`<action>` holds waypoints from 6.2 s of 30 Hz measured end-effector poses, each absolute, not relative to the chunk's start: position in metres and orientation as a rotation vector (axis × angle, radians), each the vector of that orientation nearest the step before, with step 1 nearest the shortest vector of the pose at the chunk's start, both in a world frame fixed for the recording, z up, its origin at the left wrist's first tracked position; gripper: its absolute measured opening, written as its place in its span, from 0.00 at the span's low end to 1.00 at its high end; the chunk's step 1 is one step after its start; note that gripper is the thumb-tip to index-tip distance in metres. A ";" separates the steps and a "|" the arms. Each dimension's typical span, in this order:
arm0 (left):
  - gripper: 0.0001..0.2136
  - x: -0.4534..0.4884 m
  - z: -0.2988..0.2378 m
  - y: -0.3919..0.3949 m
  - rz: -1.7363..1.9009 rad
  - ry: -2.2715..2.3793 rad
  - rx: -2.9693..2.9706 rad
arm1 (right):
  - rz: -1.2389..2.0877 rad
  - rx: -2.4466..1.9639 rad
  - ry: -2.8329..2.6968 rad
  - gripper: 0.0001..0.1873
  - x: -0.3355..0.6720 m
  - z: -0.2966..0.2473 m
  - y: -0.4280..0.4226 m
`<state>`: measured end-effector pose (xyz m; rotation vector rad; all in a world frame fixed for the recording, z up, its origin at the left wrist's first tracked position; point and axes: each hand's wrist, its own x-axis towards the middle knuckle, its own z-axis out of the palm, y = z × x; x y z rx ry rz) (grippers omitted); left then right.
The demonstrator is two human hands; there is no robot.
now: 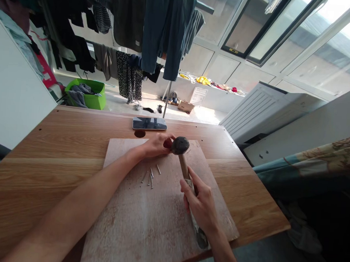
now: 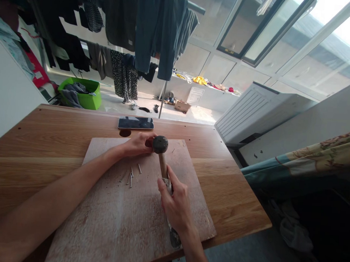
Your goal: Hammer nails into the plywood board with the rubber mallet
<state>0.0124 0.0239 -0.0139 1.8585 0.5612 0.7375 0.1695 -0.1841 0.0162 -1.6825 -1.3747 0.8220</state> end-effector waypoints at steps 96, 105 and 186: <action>0.09 -0.048 0.039 -0.014 0.374 0.678 2.370 | 1.080 -1.456 -0.953 0.36 0.155 0.009 -0.182; 0.07 -0.051 -0.012 0.008 0.809 0.748 2.010 | 1.077 -1.468 -0.945 0.35 0.153 0.012 -0.181; 0.09 -0.076 0.006 0.014 0.625 0.702 1.929 | 1.079 -1.437 -0.952 0.35 0.141 0.013 -0.183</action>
